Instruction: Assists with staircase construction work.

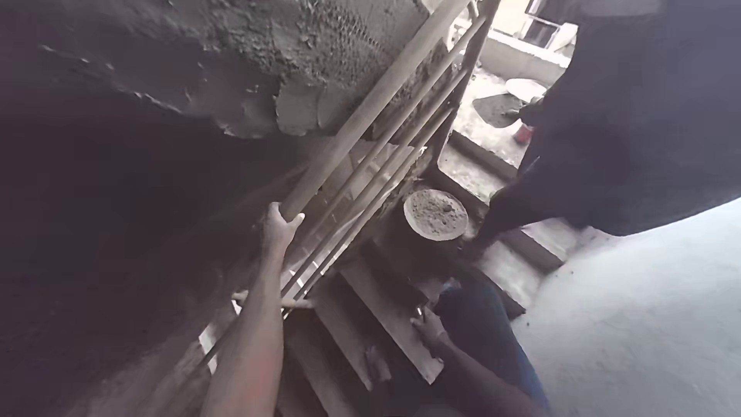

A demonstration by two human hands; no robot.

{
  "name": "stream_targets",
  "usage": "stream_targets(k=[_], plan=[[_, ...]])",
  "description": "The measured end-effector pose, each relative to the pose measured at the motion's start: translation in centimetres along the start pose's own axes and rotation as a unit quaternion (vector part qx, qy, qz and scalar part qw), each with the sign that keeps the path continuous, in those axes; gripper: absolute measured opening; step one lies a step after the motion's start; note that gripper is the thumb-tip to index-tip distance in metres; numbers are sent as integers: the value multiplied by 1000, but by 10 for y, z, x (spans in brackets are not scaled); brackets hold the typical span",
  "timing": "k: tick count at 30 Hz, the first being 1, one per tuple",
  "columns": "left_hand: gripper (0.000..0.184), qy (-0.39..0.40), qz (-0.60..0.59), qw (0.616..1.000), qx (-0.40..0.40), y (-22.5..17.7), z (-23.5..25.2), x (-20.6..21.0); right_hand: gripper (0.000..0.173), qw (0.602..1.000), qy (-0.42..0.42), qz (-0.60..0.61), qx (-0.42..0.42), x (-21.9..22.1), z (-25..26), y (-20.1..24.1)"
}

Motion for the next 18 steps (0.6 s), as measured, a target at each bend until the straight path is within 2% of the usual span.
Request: stream_targets(k=[3,7,10,13,14,15,16,18], plan=[[71,6,-1,1000,1,0,-1,-3,48,998,-26,64,-5,-9,2,30],[68,16,-49,998,24,3,-7,-8,37,989,-64,116,-61,-49,12,67],[65,-101,-80,989,71,18,-29,8,38,982,-91,145,-76,-95,24,84],[63,-228,-108,962,100,14,-86,43,47,994,-71,61,-48,-146,42,100],[62,-221,-133,962,89,7,-112,63,48,996,-72,41,-26,-156,49,99],[61,-176,-180,966,56,-3,-140,90,50,997,-75,28,-6,-166,59,97],[60,-86,-249,965,0,-10,-167,124,49,997,-72,26,9,-178,69,97],[55,121,-338,926,-116,-18,-207,204,43,995,-91,33,18,-196,95,97]])
Point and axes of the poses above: each hand's wrist, its own z-axis towards the middle knuckle, its own x-axis out of the palm, y = z × x, the point moved 2 cm from there along z, towards the middle knuckle, and after that the axes turned 5 degrees about -y, right-handed, at the moved point
